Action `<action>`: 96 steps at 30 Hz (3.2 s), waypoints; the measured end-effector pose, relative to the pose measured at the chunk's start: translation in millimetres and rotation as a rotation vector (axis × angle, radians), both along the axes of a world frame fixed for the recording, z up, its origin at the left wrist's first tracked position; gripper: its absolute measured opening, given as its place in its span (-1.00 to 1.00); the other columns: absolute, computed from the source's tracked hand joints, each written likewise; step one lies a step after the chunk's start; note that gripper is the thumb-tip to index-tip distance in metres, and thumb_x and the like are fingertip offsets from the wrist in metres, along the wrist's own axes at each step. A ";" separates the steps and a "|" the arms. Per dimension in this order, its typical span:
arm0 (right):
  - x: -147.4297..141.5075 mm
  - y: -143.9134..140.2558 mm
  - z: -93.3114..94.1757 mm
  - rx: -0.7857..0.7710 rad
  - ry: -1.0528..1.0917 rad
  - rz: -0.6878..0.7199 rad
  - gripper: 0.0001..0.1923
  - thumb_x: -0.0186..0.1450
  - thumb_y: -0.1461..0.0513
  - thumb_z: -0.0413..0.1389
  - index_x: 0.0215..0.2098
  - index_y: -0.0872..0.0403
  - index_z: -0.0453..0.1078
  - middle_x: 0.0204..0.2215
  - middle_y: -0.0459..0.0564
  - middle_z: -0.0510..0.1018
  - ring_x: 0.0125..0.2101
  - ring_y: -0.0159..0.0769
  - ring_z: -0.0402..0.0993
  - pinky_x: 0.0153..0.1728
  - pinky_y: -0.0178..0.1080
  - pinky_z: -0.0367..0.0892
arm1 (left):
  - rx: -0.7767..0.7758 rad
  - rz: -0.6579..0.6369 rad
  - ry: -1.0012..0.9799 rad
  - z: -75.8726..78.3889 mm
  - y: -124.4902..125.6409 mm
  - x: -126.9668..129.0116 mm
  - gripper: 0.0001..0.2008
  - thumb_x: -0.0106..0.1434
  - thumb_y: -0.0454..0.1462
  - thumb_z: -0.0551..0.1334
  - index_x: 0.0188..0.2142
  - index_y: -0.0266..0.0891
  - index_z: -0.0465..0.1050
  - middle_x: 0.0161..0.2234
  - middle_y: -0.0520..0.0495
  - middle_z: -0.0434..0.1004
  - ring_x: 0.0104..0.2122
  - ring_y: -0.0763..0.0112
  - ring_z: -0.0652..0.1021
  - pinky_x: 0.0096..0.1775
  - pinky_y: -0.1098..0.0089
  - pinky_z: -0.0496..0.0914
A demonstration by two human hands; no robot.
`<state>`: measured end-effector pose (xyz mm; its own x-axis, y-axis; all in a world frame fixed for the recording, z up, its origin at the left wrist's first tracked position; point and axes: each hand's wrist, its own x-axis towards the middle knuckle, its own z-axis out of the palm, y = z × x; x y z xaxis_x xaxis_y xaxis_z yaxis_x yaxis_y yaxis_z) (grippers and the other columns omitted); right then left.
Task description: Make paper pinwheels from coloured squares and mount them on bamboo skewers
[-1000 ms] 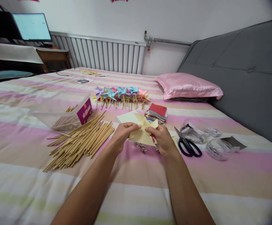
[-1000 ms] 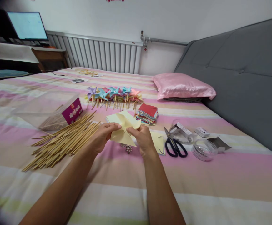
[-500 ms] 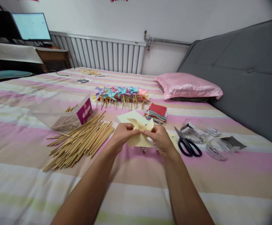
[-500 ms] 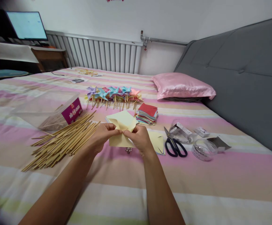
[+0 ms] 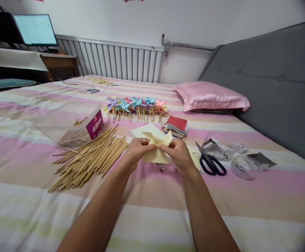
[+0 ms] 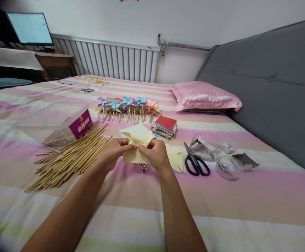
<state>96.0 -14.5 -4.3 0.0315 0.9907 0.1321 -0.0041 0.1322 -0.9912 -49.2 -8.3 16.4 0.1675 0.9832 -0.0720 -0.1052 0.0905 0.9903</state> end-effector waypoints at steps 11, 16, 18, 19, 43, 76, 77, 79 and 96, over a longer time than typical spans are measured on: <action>-1.2 -0.9 9.9 0.171 0.081 -0.078 -0.53 0.02 0.15 0.29 -0.13 0.08 0.34 -0.34 -0.04 0.51 -0.43 -0.37 0.45 -0.39 -0.31 0.35 | -0.057 0.175 -0.042 0.5 5.8 -4.9 -0.85 -0.21 -0.28 0.34 -0.62 -0.35 0.47 -0.65 0.01 0.43 -0.64 0.53 0.37 -0.57 0.51 0.16; -1.2 -8.3 16.3 0.325 -0.125 -0.151 -0.80 0.14 0.22 0.19 -0.25 0.08 0.40 -0.66 -0.21 0.37 -0.66 -0.49 0.24 -0.62 -0.40 0.17 | -0.123 0.301 -0.146 2.0 13.0 -14.6 -0.87 -0.24 -0.32 0.33 -0.61 -0.33 0.45 -0.64 0.01 0.46 -0.61 0.49 0.42 -0.56 0.50 0.22; -3.8 -12.3 18.1 0.307 -0.189 -0.012 -0.83 0.16 0.24 0.15 -0.26 0.09 0.44 -0.69 -0.19 0.39 -0.69 -0.49 0.25 -0.65 -0.41 0.16 | -0.127 0.321 -0.176 2.3 15.4 -17.7 -0.85 -0.24 -0.32 0.33 -0.58 -0.33 0.46 -0.62 0.02 0.47 -0.59 0.48 0.44 -0.54 0.49 0.25; -5.6 -14.0 18.4 0.285 -0.216 0.074 -0.82 0.16 0.25 0.15 -0.24 0.08 0.45 -0.67 -0.17 0.43 -0.68 -0.47 0.28 -0.65 -0.41 0.19 | -0.132 0.327 -0.192 2.5 16.2 -18.8 -0.84 -0.24 -0.32 0.33 -0.57 -0.32 0.46 -0.61 0.03 0.47 -0.58 0.48 0.44 -0.53 0.48 0.26; -27.7 -6.8 5.3 0.186 -0.018 -0.026 -0.75 0.11 0.07 0.22 -0.43 0.12 0.51 -0.52 -0.05 0.58 -0.62 -0.36 0.50 -0.67 -0.40 0.28 | -0.060 0.267 -0.297 5.2 6.1 -3.4 -0.86 -0.25 -0.30 0.35 -0.62 -0.31 0.45 -0.65 0.07 0.41 -0.61 0.56 0.37 -0.51 0.50 0.21; -26.1 -1.4 -3.5 0.257 -0.138 -0.347 -0.74 0.14 0.09 0.19 -0.43 0.15 0.53 -0.16 0.10 0.50 -0.50 -0.39 0.45 -0.46 -0.28 0.44 | 0.222 0.271 -0.047 0.6 1.9 5.9 -0.85 -0.13 -0.24 0.40 -0.64 -0.30 0.54 -0.68 0.03 0.42 -0.60 0.50 0.37 -0.53 0.48 0.19; -25.6 -1.5 -3.2 0.248 -0.137 -0.344 -0.74 0.14 0.09 0.19 -0.43 0.15 0.54 -0.16 0.09 0.50 -0.53 -0.41 0.44 -0.48 -0.28 0.44 | 0.228 0.269 -0.045 0.3 2.1 5.9 -0.86 -0.13 -0.25 0.39 -0.63 -0.30 0.54 -0.67 0.02 0.43 -0.59 0.48 0.38 -0.52 0.48 0.21; -24.4 -1.1 -2.8 0.231 -0.126 -0.332 -0.73 0.13 0.09 0.21 -0.44 0.16 0.54 -0.16 0.09 0.50 -0.58 -0.45 0.42 -0.52 -0.29 0.43 | 0.233 0.267 -0.040 -0.1 2.4 5.8 -0.88 -0.12 -0.26 0.39 -0.63 -0.29 0.54 -0.66 0.02 0.44 -0.58 0.47 0.40 -0.51 0.48 0.22; -17.0 -3.0 4.0 0.209 -0.168 -0.258 -0.71 0.08 0.06 0.23 -0.35 0.10 0.52 -0.15 0.07 0.53 -0.49 -0.35 0.48 -0.45 -0.26 0.40 | 0.154 0.372 -0.069 3.4 5.4 -0.7 -0.85 -0.14 -0.28 0.35 -0.68 -0.32 0.44 -0.70 0.06 0.38 -0.66 0.56 0.32 -0.57 0.50 0.16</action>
<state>79.0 -17.5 -0.3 0.2377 0.9042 0.3549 0.2159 0.3071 -0.9269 -49.9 -2.9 19.8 -0.2027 0.9760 0.0798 -0.1692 -0.1152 0.9788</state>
